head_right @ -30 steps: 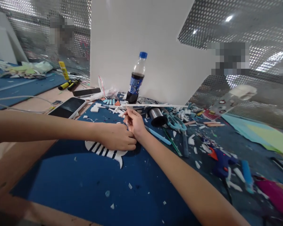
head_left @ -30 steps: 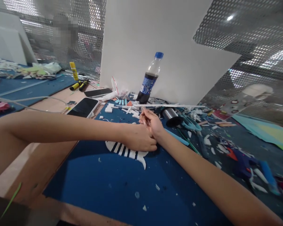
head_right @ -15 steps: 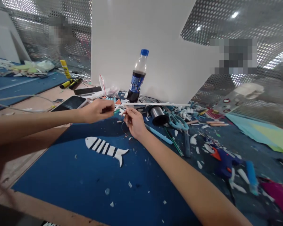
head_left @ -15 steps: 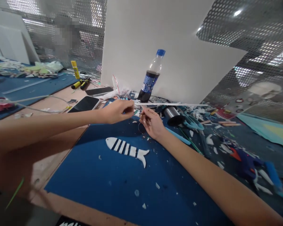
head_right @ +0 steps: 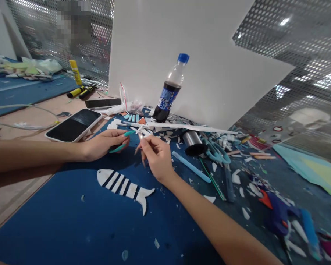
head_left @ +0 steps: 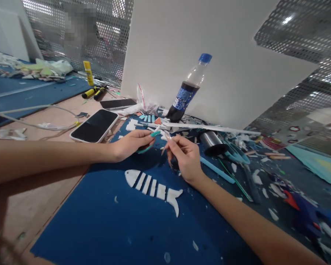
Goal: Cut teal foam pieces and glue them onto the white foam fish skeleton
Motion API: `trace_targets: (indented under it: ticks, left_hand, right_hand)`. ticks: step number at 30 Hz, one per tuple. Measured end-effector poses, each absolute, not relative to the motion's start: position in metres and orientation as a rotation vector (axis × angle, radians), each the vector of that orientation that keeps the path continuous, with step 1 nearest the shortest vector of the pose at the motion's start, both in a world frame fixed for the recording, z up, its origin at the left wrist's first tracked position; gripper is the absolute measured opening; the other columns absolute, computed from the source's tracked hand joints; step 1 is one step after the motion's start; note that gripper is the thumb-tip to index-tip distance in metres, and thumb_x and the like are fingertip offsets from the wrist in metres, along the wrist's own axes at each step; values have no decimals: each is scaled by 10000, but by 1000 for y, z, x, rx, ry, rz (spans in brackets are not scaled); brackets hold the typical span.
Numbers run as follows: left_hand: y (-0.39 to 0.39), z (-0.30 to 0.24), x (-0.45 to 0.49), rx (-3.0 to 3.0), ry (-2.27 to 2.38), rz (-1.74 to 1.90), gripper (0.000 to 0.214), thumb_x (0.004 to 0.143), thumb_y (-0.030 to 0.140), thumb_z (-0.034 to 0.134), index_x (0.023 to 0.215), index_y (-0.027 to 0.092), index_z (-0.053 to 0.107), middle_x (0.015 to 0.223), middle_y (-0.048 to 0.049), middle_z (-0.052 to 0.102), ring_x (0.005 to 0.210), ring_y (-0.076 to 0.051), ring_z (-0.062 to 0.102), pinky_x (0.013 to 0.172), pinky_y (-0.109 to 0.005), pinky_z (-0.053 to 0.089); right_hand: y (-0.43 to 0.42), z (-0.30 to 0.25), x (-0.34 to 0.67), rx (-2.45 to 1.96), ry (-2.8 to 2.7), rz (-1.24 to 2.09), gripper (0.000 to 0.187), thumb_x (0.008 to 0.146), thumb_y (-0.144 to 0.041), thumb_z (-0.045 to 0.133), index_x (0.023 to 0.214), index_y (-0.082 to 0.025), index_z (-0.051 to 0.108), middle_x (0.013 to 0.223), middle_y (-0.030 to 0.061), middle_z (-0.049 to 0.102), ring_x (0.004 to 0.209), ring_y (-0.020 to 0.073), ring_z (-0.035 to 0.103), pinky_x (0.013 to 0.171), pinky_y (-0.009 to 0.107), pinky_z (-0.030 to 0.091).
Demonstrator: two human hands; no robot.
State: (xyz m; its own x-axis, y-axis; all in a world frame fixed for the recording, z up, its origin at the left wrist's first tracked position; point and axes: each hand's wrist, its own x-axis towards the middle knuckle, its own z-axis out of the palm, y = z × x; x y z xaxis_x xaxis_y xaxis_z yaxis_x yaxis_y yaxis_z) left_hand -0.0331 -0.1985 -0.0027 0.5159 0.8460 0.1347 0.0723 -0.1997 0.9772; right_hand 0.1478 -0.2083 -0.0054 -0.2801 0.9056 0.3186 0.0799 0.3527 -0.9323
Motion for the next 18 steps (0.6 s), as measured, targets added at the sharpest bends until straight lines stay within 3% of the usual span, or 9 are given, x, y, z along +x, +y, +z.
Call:
trace_targets:
  ticks: [7, 18]
  left_hand:
    - [-198, -4, -37, 1561, 712, 763, 293, 910, 300, 328, 663, 162, 404, 583, 36, 363, 480, -66, 310, 433, -199, 269]
    - [-199, 5, -34, 1631, 757, 674, 310, 903, 254, 337, 623, 155, 427, 574, 28, 396, 492, -67, 342, 473, -188, 319]
  right_hand:
    - [-221, -2, 144, -922, -1753, 977, 263, 875, -319, 486, 654, -193, 552, 457, -54, 466, 342, 62, 444, 356, 206, 350]
    - [-224, 0, 143, -911, -1992, 636, 267, 885, -215, 451, 625, -212, 511, 455, -24, 489, 540, 123, 511, 534, 261, 412]
